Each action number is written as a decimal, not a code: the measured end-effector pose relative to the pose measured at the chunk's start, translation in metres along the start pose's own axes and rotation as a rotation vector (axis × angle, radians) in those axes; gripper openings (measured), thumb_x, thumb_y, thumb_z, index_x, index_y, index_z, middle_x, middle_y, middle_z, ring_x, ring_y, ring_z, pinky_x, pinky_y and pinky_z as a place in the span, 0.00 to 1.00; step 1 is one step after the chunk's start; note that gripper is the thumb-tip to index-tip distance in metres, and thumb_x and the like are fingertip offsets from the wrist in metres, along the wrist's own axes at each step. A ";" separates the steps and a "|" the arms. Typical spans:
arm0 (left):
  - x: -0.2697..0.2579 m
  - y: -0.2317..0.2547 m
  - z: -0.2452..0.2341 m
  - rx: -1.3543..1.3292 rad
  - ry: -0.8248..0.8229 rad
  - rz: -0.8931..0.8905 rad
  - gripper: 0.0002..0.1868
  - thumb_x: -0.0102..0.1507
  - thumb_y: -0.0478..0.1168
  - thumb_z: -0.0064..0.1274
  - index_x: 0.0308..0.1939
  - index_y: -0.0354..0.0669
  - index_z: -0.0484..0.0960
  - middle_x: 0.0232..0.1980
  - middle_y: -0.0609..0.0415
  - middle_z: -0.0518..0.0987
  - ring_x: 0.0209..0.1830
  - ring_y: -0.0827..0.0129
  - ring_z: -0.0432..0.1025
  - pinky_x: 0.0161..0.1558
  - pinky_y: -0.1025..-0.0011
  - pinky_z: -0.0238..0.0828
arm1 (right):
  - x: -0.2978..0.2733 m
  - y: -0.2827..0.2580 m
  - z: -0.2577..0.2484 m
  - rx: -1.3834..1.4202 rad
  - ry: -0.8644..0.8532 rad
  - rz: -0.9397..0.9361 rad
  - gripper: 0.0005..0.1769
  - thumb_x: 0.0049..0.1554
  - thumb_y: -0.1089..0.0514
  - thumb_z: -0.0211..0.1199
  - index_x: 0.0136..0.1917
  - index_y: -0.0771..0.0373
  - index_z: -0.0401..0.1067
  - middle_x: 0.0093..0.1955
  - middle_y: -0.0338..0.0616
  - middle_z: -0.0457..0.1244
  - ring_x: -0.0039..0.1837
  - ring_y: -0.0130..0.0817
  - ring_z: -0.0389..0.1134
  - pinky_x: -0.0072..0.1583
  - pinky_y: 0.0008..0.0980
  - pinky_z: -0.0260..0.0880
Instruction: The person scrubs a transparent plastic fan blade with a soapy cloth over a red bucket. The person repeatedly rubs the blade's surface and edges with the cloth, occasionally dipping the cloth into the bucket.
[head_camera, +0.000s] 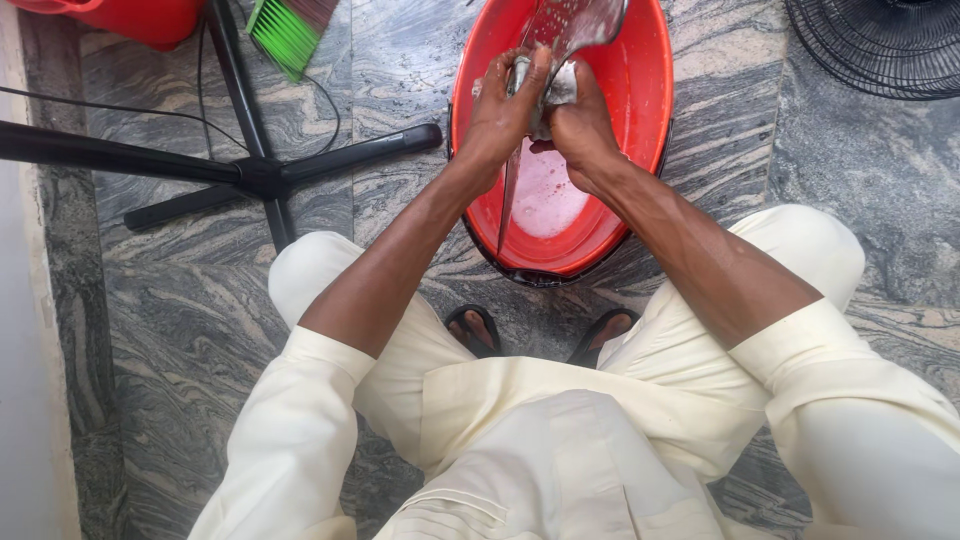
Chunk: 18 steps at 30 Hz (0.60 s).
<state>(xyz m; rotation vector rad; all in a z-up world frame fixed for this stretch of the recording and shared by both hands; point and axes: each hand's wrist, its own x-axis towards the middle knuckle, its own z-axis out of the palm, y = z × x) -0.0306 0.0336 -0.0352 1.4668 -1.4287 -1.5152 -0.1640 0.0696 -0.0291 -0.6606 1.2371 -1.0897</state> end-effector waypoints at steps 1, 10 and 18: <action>-0.006 -0.001 0.001 -0.008 -0.041 0.038 0.59 0.58 0.77 0.50 0.78 0.40 0.54 0.77 0.35 0.60 0.79 0.49 0.57 0.74 0.49 0.60 | -0.001 0.000 -0.002 0.001 0.016 0.040 0.28 0.59 0.69 0.53 0.71 0.53 0.57 0.48 0.42 0.67 0.45 0.30 0.69 0.36 0.30 0.71; -0.033 0.013 -0.021 -0.097 0.012 0.112 0.49 0.54 0.55 0.65 0.72 0.46 0.57 0.68 0.40 0.65 0.55 0.52 0.79 0.50 0.50 0.82 | 0.006 -0.021 -0.042 -0.458 -0.062 -0.514 0.29 0.55 0.71 0.64 0.68 0.57 0.64 0.63 0.47 0.66 0.61 0.35 0.72 0.57 0.35 0.80; -0.019 0.004 -0.027 -0.570 -0.066 0.268 0.27 0.66 0.29 0.48 0.70 0.37 0.69 0.47 0.47 0.77 0.44 0.68 0.74 0.45 0.67 0.81 | -0.005 -0.038 -0.022 -0.775 0.074 -0.819 0.18 0.64 0.64 0.61 0.68 0.66 0.68 0.68 0.60 0.61 0.67 0.53 0.63 0.63 0.43 0.71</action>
